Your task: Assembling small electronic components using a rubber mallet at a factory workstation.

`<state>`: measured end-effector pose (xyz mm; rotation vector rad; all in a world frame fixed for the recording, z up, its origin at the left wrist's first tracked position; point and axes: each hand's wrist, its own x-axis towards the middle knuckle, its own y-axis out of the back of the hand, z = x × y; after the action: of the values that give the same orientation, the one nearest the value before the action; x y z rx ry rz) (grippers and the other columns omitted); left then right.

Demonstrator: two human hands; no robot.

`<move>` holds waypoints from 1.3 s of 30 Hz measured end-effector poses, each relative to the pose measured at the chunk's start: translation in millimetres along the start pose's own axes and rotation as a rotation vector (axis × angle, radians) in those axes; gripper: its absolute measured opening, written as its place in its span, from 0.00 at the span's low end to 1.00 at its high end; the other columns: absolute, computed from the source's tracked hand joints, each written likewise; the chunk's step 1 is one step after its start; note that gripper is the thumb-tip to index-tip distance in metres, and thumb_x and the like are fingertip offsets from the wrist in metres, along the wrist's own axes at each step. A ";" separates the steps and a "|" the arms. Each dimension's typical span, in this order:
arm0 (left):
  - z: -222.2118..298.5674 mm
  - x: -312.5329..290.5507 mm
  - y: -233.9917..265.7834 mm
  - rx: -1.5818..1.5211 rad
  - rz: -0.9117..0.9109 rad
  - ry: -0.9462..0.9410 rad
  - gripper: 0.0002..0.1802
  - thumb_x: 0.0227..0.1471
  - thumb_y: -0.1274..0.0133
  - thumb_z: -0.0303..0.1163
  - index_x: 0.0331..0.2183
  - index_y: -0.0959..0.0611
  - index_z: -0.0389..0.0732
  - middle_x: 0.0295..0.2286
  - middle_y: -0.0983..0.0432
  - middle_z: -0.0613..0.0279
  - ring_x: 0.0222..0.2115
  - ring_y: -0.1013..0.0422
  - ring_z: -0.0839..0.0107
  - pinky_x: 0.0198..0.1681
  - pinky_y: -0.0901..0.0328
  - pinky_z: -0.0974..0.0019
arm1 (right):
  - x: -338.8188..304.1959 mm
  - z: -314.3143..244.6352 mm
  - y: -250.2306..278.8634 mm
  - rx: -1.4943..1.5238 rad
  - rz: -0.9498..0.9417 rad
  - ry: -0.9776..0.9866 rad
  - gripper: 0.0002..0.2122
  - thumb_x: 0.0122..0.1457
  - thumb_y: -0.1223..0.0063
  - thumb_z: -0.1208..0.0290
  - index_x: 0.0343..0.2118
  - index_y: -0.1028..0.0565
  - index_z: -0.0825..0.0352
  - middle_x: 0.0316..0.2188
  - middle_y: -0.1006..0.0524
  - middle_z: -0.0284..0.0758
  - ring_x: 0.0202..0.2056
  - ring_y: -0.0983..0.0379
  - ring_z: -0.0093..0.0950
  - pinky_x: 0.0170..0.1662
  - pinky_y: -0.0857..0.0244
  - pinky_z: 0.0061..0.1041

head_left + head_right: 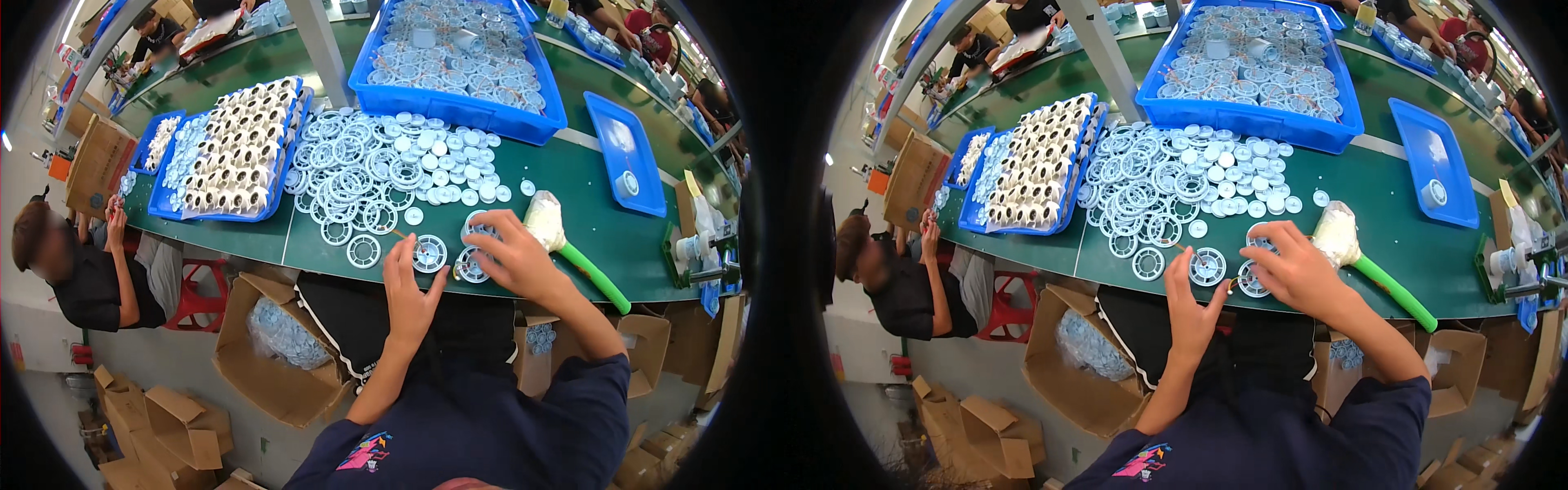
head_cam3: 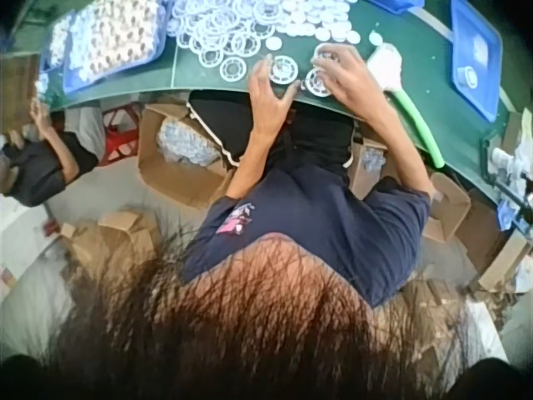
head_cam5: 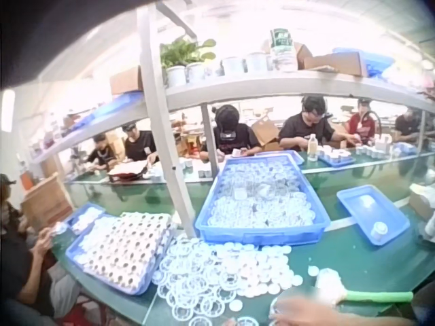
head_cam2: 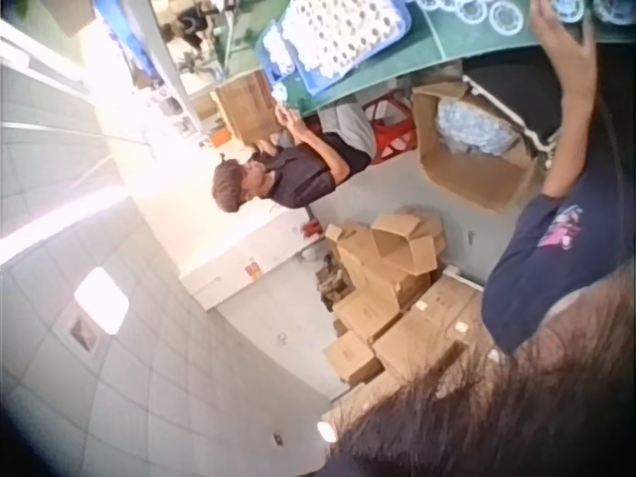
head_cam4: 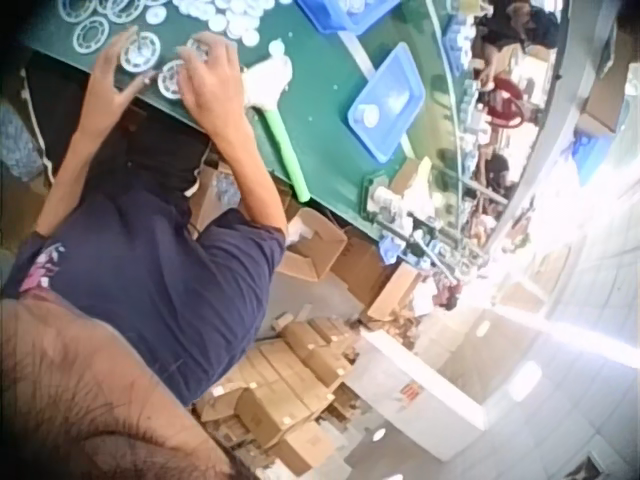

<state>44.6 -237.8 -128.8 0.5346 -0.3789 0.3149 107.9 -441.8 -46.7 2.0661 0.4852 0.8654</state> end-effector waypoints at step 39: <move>-12.4 9.6 -6.8 0.151 0.023 -0.037 0.37 0.47 0.28 0.38 0.56 0.26 0.38 0.49 0.25 0.54 0.50 0.29 0.51 0.52 0.36 0.50 | 67.5 -4.4 -21.5 0.382 -0.345 -0.150 0.06 0.61 0.39 0.74 0.38 0.20 0.70 0.37 0.26 0.39 0.41 0.28 0.37 0.46 0.33 0.33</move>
<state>59.1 -234.7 -137.4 0.6850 -0.3990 0.3580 150.4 -386.3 -34.9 2.2719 0.9495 0.4320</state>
